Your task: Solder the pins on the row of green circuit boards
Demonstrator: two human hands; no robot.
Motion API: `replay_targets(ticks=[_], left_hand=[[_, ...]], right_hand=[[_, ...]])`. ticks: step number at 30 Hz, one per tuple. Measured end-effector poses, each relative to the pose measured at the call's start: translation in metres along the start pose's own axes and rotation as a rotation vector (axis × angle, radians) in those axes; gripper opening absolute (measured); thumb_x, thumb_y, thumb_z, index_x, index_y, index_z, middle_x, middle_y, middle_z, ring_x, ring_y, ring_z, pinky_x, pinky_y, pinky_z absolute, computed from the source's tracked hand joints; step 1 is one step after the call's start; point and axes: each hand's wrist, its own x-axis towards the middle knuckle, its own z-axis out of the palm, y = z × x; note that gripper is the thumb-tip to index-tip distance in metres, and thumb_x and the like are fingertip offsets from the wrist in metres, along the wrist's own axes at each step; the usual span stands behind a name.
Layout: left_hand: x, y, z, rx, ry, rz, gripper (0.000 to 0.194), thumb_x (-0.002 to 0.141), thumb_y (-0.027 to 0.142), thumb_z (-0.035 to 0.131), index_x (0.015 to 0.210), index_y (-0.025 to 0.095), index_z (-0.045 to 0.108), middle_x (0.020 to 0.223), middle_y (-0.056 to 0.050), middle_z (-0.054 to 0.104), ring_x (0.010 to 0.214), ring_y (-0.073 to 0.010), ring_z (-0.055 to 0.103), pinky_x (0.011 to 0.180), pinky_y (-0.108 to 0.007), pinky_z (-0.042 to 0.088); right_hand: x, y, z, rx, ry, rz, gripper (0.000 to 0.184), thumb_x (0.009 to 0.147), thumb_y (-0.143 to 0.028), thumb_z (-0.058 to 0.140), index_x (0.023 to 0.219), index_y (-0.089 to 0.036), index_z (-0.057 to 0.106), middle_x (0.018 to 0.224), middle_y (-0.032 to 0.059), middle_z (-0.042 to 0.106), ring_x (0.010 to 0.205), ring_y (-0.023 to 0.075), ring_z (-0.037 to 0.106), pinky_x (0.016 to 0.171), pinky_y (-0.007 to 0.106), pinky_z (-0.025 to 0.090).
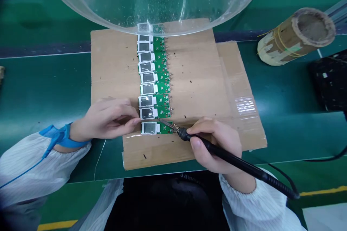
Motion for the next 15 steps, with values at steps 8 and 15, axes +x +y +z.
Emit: replay_targets(ticks=[8,15], left_hand=[[-0.0004,0.0005,0.0006,0.035,0.019,0.009,0.008,0.101,0.019,0.063,0.098,0.023,0.057,0.071,0.005,0.066,0.055,-0.0094,0.056,0.050,-0.025,0.037],[-0.0008,0.0004,0.0019,0.028,0.039,0.017,0.008,0.101,0.019,0.064,0.099,0.023,0.057,0.071,0.004,0.067,0.055,-0.0095,0.056,0.050,-0.025,0.037]], right_hand=[[-0.0012,0.0004,-0.0012,-0.022,-0.017,0.013,0.019,0.091,-0.015,0.070,0.109,-0.024,0.071,0.085,0.0040,0.075,0.069,0.0213,0.073,0.059,0.034,0.058],[-0.0012,-0.0003,-0.0011,-0.027,-0.020,0.016,0.021,0.092,-0.015,0.070,0.110,-0.024,0.071,0.086,0.0041,0.075,0.072,0.0210,0.073,0.058,0.032,0.058]])
